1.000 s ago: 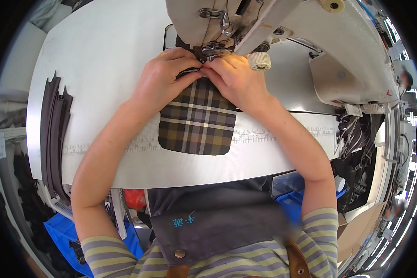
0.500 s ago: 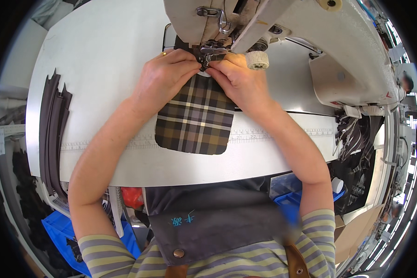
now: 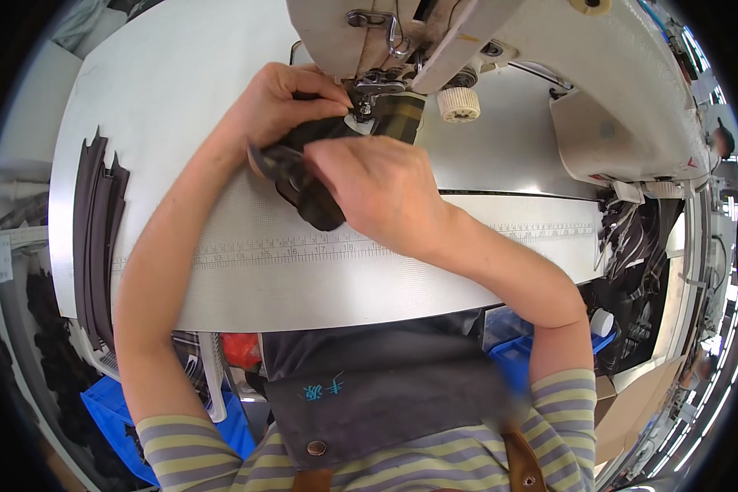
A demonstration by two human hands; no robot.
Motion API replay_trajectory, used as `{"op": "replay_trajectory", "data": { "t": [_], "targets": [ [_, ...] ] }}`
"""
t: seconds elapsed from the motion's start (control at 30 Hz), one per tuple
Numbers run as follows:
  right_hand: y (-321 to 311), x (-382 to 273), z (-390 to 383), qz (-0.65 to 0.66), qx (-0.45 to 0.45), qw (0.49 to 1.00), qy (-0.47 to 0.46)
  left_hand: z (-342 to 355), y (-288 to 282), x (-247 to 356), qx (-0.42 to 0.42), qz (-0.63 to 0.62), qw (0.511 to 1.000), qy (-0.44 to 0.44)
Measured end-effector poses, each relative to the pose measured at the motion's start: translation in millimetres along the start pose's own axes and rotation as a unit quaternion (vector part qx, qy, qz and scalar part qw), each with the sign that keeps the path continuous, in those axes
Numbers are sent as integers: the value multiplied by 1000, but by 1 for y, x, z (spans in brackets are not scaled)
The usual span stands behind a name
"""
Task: The recorder uses an industrial sewing machine to attach zippers to plaid fabric pieces.
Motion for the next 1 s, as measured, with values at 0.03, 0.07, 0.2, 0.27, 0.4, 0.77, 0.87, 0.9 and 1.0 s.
{"op": "replay_trajectory", "data": {
  "t": [0.03,0.07,0.2,0.27,0.4,0.77,0.87,0.9,1.0],
  "targets": [
    [-2,4,3,17,3,1000,25,1,-1,-8,-5,-33,999,-43],
    [-3,9,4,47,-1,998,46,3,0,-2,-15,-57,998,-9],
    [-21,13,-19,76,-3,995,-57,-8,5,2,28,12,999,-23],
    [-24,18,-31,67,-25,994,-80,-16,13,10,62,54,996,-15],
    [-29,18,-36,26,-56,992,-112,-21,10,21,144,112,983,1],
    [20,14,-25,-49,-182,981,-43,-15,4,15,125,66,989,-36],
    [21,16,-29,-48,-183,981,-38,-15,5,11,113,64,990,-50],
    [21,16,-29,-48,-183,981,-38,-14,6,12,109,60,991,-46],
    [20,14,-26,-51,-183,981,-42,-15,7,11,114,31,992,-43]
  ]
}}
Point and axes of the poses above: each hand's wrist, its own z-axis towards the middle knuckle, its own y-axis out of the palm, x = y × z, the point moved 8 cm from there along z, towards the middle knuckle, and after that the axes turned 11 degrees about y, right-handed, at the moved point
